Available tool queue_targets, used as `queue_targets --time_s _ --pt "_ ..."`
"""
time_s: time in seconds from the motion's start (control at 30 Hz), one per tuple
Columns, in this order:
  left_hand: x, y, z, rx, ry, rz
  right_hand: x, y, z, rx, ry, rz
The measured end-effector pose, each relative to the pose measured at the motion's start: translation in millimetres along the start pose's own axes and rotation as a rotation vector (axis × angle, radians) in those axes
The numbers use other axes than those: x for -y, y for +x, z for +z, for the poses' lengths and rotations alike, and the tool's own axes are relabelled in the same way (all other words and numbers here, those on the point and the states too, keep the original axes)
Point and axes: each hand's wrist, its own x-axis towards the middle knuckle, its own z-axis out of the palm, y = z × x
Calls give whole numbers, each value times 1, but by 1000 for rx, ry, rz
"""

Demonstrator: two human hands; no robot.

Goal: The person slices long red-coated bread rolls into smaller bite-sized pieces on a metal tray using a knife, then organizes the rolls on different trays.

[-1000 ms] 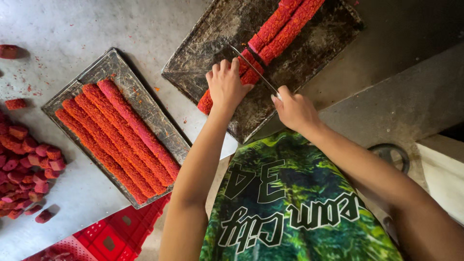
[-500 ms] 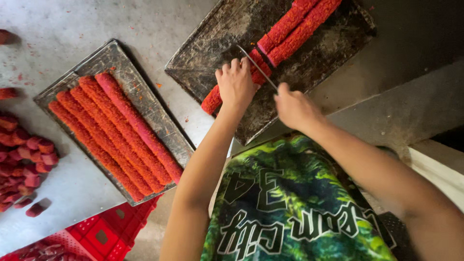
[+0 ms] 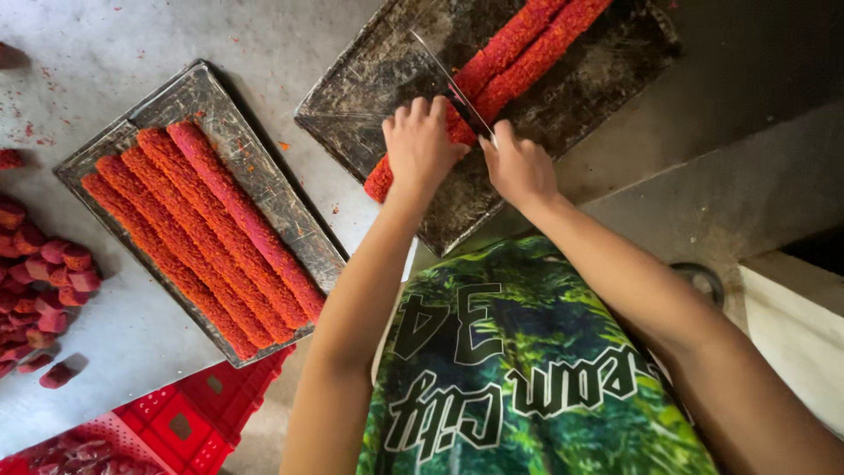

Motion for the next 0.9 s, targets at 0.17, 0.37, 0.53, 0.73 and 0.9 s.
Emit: queue_targets --time_s 0.17,0.37,0.53,0.73,0.9 --pt "15 -15 -16 -103 -105 61 12 -32 -32 -19 21 -79" --pt "16 -23 -16 4 19 60 16 -64 -26 131 117 -29" --pt "14 -21 -10 8 55 43 19 -73 -27 139 81 3" --pt "14 -17 1 34 60 40 30 -65 -43 247 -41 70" --pt "18 -16 6 5 38 61 32 -25 -4 295 -30 91"
